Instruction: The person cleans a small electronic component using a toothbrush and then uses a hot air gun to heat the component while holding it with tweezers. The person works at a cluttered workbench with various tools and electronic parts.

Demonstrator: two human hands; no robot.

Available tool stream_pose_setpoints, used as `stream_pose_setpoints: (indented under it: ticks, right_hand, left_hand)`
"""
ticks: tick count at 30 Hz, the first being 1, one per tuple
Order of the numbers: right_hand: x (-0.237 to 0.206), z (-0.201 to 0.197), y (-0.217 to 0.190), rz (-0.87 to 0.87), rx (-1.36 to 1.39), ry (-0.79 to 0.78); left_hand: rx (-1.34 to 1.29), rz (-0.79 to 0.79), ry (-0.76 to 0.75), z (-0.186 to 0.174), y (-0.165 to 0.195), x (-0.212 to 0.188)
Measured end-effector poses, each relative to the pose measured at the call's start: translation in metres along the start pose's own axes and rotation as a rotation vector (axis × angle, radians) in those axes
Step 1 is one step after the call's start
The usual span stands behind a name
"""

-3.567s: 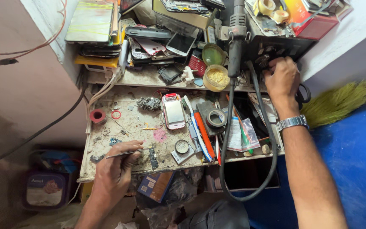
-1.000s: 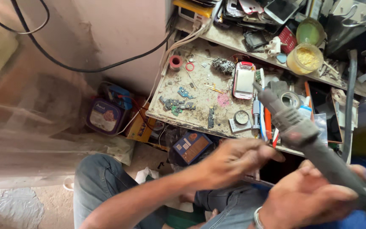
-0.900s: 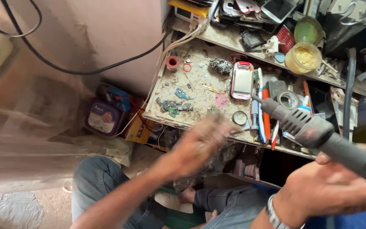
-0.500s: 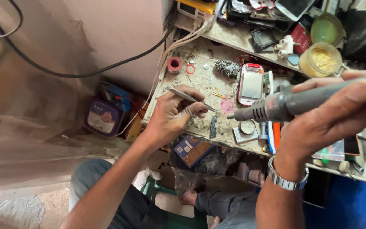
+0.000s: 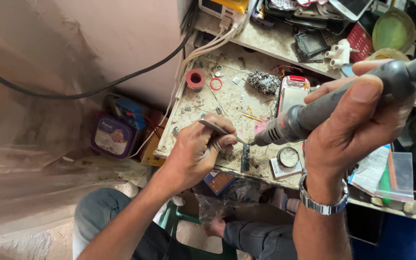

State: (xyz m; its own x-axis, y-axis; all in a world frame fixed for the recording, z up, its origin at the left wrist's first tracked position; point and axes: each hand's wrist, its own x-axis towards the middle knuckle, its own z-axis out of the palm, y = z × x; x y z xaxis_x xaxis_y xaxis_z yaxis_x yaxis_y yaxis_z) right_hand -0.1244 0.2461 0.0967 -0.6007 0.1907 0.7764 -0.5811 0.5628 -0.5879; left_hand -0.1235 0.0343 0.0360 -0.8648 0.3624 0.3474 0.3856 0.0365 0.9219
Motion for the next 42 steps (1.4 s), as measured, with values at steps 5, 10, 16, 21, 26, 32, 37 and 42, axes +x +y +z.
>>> stream_pose_setpoints:
  ticks: [5, 10, 16, 21, 26, 32, 37, 42]
  right_hand:
    - [0.0014, 0.0009, 0.0006, -0.008, -0.020, -0.015]
    - [-0.0007, 0.0006, 0.0026, -0.013, 0.002, -0.017]
    - [-0.0025, -0.0007, 0.0065, -0.017, 0.004, -0.021]
    - [-0.0012, 0.0001, 0.0080, -0.037, 0.012, -0.020]
    - [-0.0037, 0.0009, 0.0064, -0.012, 0.044, -0.013]
    - [-0.0039, -0.0002, 0.0065, -0.018, 0.039, -0.013]
    - [-0.0051, -0.0002, 0.0063, -0.017, 0.017, -0.011]
    - [-0.0080, 0.0006, 0.0065, -0.006, 0.026, 0.001]
  left_hand:
    - [0.000, 0.027, 0.022, -0.0003, 0.0013, -0.0018]
    - [0.072, 0.053, 0.036, -0.0007, 0.0020, -0.0024]
    - [0.046, 0.038, 0.044, -0.0010, 0.0024, -0.0031]
    - [0.057, 0.020, 0.053, -0.0007, 0.0030, -0.0036]
    - [0.078, 0.050, 0.058, -0.0005, 0.0032, -0.0042]
    - [0.053, 0.026, 0.050, 0.0017, 0.0021, -0.0042]
    - [0.097, 0.078, 0.063, 0.0017, 0.0013, -0.0042]
    - [0.098, 0.051, 0.057, 0.0005, 0.0016, -0.0048]
